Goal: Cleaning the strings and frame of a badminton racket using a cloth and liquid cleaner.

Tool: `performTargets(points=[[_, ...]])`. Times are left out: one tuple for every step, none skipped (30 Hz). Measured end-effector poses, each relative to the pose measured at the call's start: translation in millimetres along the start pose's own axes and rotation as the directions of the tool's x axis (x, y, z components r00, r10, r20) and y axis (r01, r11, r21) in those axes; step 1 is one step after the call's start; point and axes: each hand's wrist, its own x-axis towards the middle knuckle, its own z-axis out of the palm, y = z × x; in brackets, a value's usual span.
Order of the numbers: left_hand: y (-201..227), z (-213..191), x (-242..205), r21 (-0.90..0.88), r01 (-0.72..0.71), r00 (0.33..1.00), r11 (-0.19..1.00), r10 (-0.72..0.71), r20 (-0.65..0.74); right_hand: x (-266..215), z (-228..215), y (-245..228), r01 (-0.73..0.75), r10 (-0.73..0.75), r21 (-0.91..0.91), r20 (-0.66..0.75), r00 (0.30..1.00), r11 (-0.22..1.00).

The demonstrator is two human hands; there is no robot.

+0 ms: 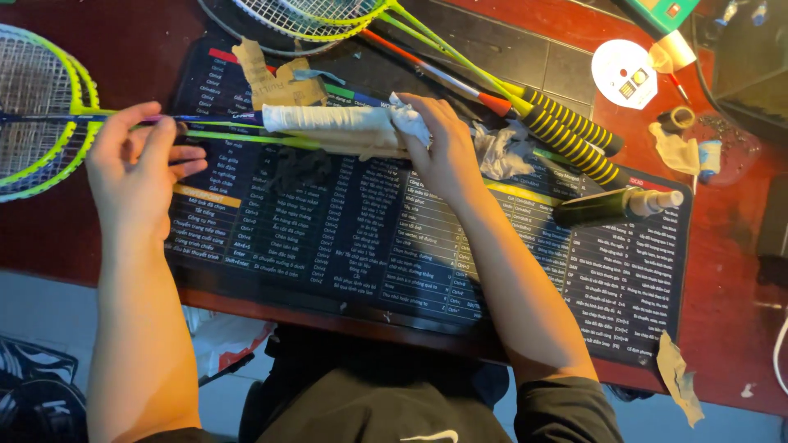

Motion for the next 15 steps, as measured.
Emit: performTargets(points=[[-3.2, 0.8, 3.0, -0.002, 0.001, 1.0, 1.0, -0.001, 0.004, -0.2, -1.4, 0.5, -0.002, 0.002, -0.003, -0.002, 1.0, 1.0], [-6.4, 1.5, 6.0, 0.063, 0.008, 1.0, 0.998, -0.009, 0.026, -0.4, -2.9, 0.9, -0.008, 0.008, 0.011, 0.012, 1.0, 1.0], [-8.7, 2.3, 10.2, 0.129, 0.01, 0.999, 0.992, -0.016, 0.049, 0.3, -4.1, 1.3, -0.013, 0.012, 0.026, 0.023, 1.0, 1.0], [-8.5, 2.9, 11.1, 0.128, 0.007, 0.998, 0.992, -0.014, 0.054, 0.6, -5.4, 0.4, -0.014, 0.013, 0.024, 0.019, 1.0, 1.0], [-9.1, 3.9, 11.5, 0.144, 0.001, 0.998, 0.99, -0.01, 0.059, -0.6, -6.9, -0.3, -0.018, 0.018, 0.043, 0.002, 1.0, 0.999], [-9.7, 4.9, 12.1, 0.16, -0.005, 0.998, 0.987, -0.006, 0.064, -1.7, -8.4, -1.0, -0.021, 0.022, 0.063, -0.015, 1.0, 0.998], [-1.2, 9.3, 8.9, 0.159, -0.007, 0.997, 0.987, -0.004, 0.072, -3.8, -12.0, 6.9, -0.024, 0.025, 0.059, -0.021, 0.999, 0.998], [7.2, 13.5, 5.7, 0.225, -0.011, 0.999, 0.974, 0.0, 0.052, -5.9, -15.5, 14.8, 0.023, -0.022, 0.01, -0.089, 0.996, 1.0], [14.6, 17.2, 0.7, 0.29, -0.01, 1.0, 0.957, 0.001, 0.031, -9.7, -18.9, 22.5, 0.065, -0.07, -0.041, -0.15, 0.986, 0.997], [10.4, 13.9, -2.2, 0.289, -0.009, 0.999, 0.957, -0.002, 0.038, -11.8, -26.2, 26.6, 0.059, -0.065, -0.045, -0.151, 0.986, 0.997], [6.5, 10.8, -4.2, 0.463, -0.192, 0.981, 0.865, 0.178, 0.073, -12.7, -33.7, 30.9, 0.041, -0.064, -0.134, -0.173, 0.983, 0.99], [2.6, 7.5, -6.1, 0.61, -0.354, 0.929, 0.709, 0.342, 0.142, -13.7, -41.2, 35.0, 0.021, -0.065, -0.22, -0.195, 0.979, 0.975], [6.0, 17.1, -12.5, 0.607, -0.356, 0.929, 0.71, 0.341, 0.146, -15.4, -45.7, 41.9, 0.018, -0.063, -0.224, -0.196, 0.979, 0.974], [9.4, 26.5, -19.0, 0.657, -0.438, 0.883, 0.614, 0.432, 0.186, -17.2, -50.2, 48.7, -0.014, -0.055, -0.292, -0.225, 0.973, 0.956], [13.1, 35.2, -25.5, 0.698, -0.509, 0.826, 0.505, 0.514, 0.231, -17.7, -54.0, 55.5, -0.043, -0.051, -0.356, -0.252, 0.966, 0.933]])
